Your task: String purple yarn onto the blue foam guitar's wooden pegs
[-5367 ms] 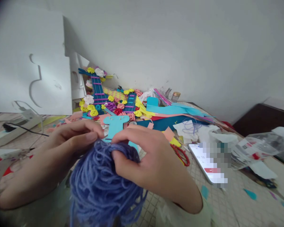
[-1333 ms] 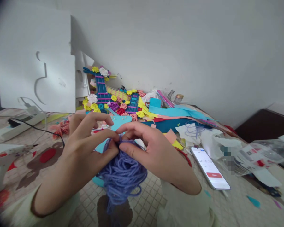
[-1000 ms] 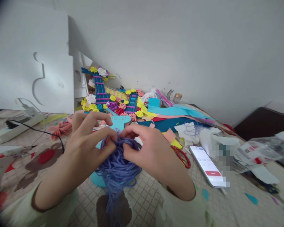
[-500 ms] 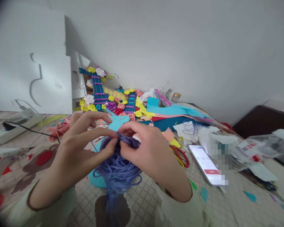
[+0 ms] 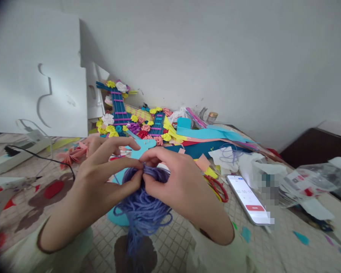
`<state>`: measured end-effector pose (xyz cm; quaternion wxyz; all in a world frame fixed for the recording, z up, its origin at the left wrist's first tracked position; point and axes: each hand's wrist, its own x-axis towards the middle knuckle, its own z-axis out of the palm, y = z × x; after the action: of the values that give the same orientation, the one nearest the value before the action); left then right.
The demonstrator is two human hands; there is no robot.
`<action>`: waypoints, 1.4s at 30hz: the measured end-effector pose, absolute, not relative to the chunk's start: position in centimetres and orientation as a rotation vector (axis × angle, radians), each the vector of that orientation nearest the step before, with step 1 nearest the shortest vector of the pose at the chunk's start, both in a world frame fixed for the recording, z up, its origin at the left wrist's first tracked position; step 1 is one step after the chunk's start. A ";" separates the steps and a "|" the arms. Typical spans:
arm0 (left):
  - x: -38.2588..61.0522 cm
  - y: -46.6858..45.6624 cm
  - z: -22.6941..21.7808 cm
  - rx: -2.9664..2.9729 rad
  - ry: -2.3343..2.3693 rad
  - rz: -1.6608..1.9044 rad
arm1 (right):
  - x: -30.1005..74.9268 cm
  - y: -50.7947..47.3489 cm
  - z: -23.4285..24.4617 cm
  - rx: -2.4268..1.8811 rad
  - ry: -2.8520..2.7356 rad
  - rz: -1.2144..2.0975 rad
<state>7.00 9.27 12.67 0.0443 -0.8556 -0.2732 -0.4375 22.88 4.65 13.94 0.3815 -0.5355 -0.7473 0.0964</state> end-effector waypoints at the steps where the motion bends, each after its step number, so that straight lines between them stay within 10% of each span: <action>1: 7.1 9.2 12.6 -2.588 -0.832 -1.353 | 22.8 4.7 13.9 -1.366 -1.911 0.251; 42: 7.3 10.2 12.2 -2.960 -0.979 -1.913 | 22.4 4.5 14.1 -1.304 -1.918 -0.058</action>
<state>7.33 10.18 12.21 -0.2553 -0.7824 -0.2588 -0.5056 22.45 4.51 14.13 0.3994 -0.5152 -0.7580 -0.0230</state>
